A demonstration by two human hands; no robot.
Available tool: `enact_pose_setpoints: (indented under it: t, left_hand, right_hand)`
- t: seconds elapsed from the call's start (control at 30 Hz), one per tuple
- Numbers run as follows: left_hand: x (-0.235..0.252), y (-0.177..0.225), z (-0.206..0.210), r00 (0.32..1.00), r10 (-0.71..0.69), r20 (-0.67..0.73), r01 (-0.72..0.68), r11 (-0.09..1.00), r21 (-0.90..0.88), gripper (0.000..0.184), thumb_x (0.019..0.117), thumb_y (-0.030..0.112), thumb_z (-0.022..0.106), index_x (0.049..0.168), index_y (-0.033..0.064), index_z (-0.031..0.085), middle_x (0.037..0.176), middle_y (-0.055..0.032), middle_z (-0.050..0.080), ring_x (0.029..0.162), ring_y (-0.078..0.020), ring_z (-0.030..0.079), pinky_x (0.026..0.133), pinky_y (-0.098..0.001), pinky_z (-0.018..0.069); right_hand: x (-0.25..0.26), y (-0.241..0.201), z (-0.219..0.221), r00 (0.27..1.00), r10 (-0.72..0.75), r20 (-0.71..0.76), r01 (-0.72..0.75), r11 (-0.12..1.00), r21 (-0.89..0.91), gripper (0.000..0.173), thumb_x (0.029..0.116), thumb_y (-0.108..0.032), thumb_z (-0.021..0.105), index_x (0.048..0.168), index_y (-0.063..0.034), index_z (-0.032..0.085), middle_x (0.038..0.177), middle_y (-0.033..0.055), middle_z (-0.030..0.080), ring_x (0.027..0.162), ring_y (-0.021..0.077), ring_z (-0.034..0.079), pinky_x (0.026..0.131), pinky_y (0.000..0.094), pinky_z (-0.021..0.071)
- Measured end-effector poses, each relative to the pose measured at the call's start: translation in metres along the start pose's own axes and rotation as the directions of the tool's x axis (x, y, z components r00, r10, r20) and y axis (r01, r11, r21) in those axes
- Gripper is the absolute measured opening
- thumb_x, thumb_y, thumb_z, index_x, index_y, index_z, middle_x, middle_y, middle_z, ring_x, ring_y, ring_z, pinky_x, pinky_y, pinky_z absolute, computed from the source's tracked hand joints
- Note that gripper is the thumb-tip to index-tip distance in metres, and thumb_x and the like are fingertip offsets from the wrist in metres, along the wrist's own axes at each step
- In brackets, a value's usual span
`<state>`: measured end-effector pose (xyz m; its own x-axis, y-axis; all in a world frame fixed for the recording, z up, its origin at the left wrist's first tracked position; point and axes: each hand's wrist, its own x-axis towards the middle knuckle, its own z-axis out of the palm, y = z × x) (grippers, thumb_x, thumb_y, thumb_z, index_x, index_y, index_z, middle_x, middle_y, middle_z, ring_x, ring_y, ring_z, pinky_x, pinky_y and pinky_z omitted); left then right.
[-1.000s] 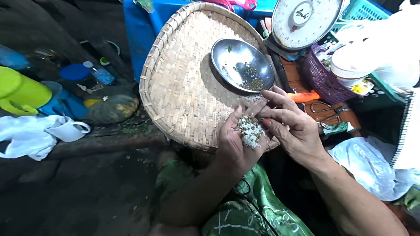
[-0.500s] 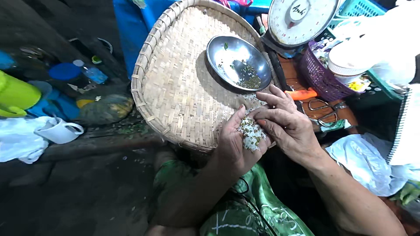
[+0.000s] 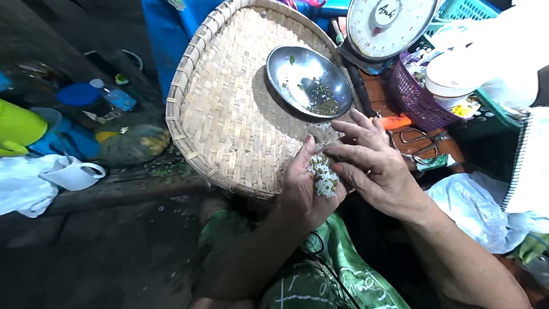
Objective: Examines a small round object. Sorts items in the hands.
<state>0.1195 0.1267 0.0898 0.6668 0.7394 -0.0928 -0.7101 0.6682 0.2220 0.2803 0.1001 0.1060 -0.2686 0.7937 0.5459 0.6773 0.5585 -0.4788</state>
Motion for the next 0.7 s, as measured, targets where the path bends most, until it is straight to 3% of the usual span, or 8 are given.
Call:
enact_pose_setpoints:
  t: [0.07,0.13,0.23,0.33,0.43,0.57,0.7]
  left_hand:
    - [0.001,0.0,0.0,1.0,0.001,0.007,-0.001,1.0,0.009,0.05,0.1061,0.05,0.033,0.109,0.0102,0.063,0.102,-0.0093,0.067,0.096,-0.0163,0.068,0.081,-0.0331,0.0578]
    - [0.0,0.0,0.001,1.0,-0.019,0.012,0.019,0.999,0.049,0.056,0.1063,0.052,0.028,0.11,0.009,0.064,0.104,-0.0097,0.068,0.099,-0.0182,0.068,0.088,-0.0366,0.0568]
    - [-0.001,0.001,0.003,0.999,-0.048,0.01,0.047,0.995,0.085,0.062,0.1059,0.054,0.025,0.121,0.0072,0.063,0.112,-0.0119,0.067,0.106,-0.0223,0.067,0.096,-0.0413,0.0547]
    - [-0.002,0.002,0.004,0.998,-0.059,-0.002,0.059,0.995,0.076,0.063,0.1061,0.053,0.024,0.131,0.0063,0.058,0.122,-0.0149,0.065,0.116,-0.027,0.064,0.102,-0.0449,0.0518]
    - [-0.001,0.002,0.004,0.997,-0.075,-0.005,0.076,0.997,0.011,0.063,0.1063,0.053,0.024,0.133,0.0064,0.056,0.127,-0.0167,0.063,0.12,-0.031,0.061,0.104,-0.0479,0.0502]
    - [0.0,0.001,0.0,0.997,-0.054,0.061,0.049,0.995,0.086,0.066,0.106,0.054,0.019,0.138,0.0089,0.055,0.125,-0.0127,0.063,0.116,-0.0259,0.062,0.101,-0.0446,0.0508]
    - [-0.001,0.001,-0.001,0.998,-0.012,0.059,0.005,0.993,0.117,0.061,0.107,0.051,0.022,0.127,0.0117,0.063,0.115,-0.0091,0.068,0.107,-0.0192,0.066,0.091,-0.0384,0.056]
  right_hand:
    - [-0.001,0.001,0.002,1.0,-0.015,0.027,0.016,1.0,-0.025,0.026,0.1018,-0.025,0.059,0.117,-0.0138,0.077,0.144,0.0142,0.059,0.149,0.0391,0.035,0.12,0.072,0.0127]
    - [0.0,0.003,0.004,0.999,-0.03,-0.011,0.03,0.999,-0.015,0.023,0.1016,-0.021,0.058,0.11,-0.0118,0.078,0.137,0.0121,0.065,0.146,0.0373,0.041,0.12,0.0717,0.0141]
    - [0.002,0.004,0.001,0.997,-0.018,-0.069,0.018,1.0,0.001,0.022,0.1001,-0.013,0.057,0.105,-0.0075,0.078,0.129,0.0116,0.07,0.143,0.0348,0.047,0.121,0.0681,0.0181]
    - [0.003,0.006,-0.003,0.994,0.018,-0.109,-0.024,0.998,-0.054,0.022,0.0997,-0.011,0.056,0.103,-0.0065,0.077,0.131,0.0122,0.069,0.142,0.0342,0.048,0.121,0.0647,0.0212]
    - [0.004,0.007,-0.009,0.99,0.043,-0.135,-0.056,0.994,-0.099,0.024,0.0996,-0.011,0.055,0.108,-0.0076,0.077,0.135,0.0134,0.066,0.143,0.0359,0.047,0.121,0.0646,0.0223]
    - [0.003,0.0,-0.017,0.997,0.02,-0.075,-0.023,0.999,-0.039,0.021,0.1003,-0.018,0.059,0.104,-0.0094,0.077,0.14,0.0146,0.063,0.147,0.0372,0.04,0.122,0.0667,0.017]
    - [0.001,-0.003,-0.012,0.999,0.027,0.039,-0.025,0.999,-0.041,0.021,0.098,-0.03,0.065,0.105,-0.0151,0.079,0.142,0.0119,0.061,0.15,0.0379,0.035,0.121,0.0708,0.0119]
